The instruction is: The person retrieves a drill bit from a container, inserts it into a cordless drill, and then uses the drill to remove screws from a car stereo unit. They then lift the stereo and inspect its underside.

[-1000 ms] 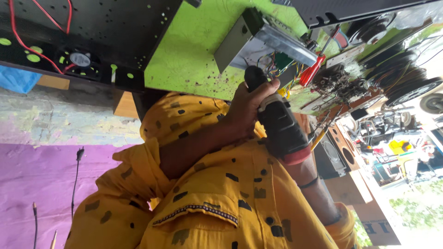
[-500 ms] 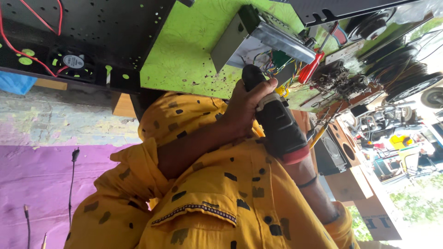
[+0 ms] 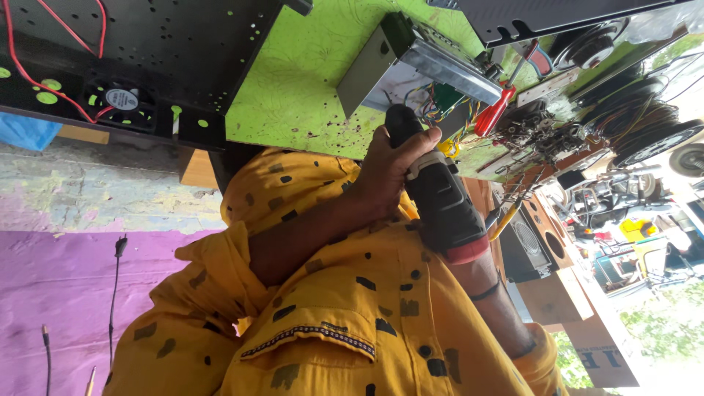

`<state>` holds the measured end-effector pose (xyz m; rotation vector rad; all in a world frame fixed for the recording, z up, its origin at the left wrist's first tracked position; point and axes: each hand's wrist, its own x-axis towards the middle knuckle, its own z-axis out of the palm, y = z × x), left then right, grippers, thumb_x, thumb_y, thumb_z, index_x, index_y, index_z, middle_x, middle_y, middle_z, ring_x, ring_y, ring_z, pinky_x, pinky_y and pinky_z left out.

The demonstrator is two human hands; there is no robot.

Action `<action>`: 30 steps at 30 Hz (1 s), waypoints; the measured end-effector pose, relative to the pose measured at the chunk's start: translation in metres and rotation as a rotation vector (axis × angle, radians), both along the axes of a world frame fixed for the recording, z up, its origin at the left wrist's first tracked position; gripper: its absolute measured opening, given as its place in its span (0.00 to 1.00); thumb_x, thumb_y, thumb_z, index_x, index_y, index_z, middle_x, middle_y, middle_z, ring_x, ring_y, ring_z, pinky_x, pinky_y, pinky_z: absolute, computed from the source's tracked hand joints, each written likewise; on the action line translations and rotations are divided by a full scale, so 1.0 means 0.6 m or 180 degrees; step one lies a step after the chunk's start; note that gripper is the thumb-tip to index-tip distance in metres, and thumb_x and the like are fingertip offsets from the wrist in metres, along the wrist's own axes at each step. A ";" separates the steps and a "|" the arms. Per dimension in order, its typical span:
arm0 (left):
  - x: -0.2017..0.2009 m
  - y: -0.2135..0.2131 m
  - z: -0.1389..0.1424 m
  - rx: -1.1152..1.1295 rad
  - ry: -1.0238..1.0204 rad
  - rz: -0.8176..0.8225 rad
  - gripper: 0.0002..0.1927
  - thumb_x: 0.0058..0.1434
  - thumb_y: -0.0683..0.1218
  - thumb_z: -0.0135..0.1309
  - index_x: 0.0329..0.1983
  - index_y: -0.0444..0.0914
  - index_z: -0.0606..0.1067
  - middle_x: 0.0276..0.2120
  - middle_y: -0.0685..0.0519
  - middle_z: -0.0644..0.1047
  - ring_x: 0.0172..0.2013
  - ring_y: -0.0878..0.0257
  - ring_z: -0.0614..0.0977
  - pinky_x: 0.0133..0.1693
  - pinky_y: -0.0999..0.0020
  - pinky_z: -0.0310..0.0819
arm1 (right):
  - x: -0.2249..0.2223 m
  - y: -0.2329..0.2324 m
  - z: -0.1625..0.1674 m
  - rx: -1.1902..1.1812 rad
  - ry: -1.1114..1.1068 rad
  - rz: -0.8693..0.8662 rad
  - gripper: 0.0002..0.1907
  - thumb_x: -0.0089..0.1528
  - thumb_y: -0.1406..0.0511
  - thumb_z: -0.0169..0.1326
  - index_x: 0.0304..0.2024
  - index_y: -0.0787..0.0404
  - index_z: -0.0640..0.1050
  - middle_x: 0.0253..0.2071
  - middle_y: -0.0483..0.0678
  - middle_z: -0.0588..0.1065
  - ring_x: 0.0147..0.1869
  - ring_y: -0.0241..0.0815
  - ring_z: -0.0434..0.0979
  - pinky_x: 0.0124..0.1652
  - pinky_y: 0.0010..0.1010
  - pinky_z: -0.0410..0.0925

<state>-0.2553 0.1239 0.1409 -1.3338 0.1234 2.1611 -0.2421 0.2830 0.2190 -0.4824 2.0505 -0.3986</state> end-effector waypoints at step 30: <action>0.035 -0.002 0.008 -0.0276 -0.0056 -0.0569 0.27 0.57 0.52 0.66 0.49 0.34 0.66 0.35 0.52 0.74 0.30 0.69 0.78 0.28 0.72 0.74 | 0.012 -0.012 0.053 0.0394 -0.0657 -0.1165 0.28 0.53 0.70 0.61 0.56 0.67 0.74 0.51 0.54 0.75 0.55 0.50 0.74 0.51 0.37 0.69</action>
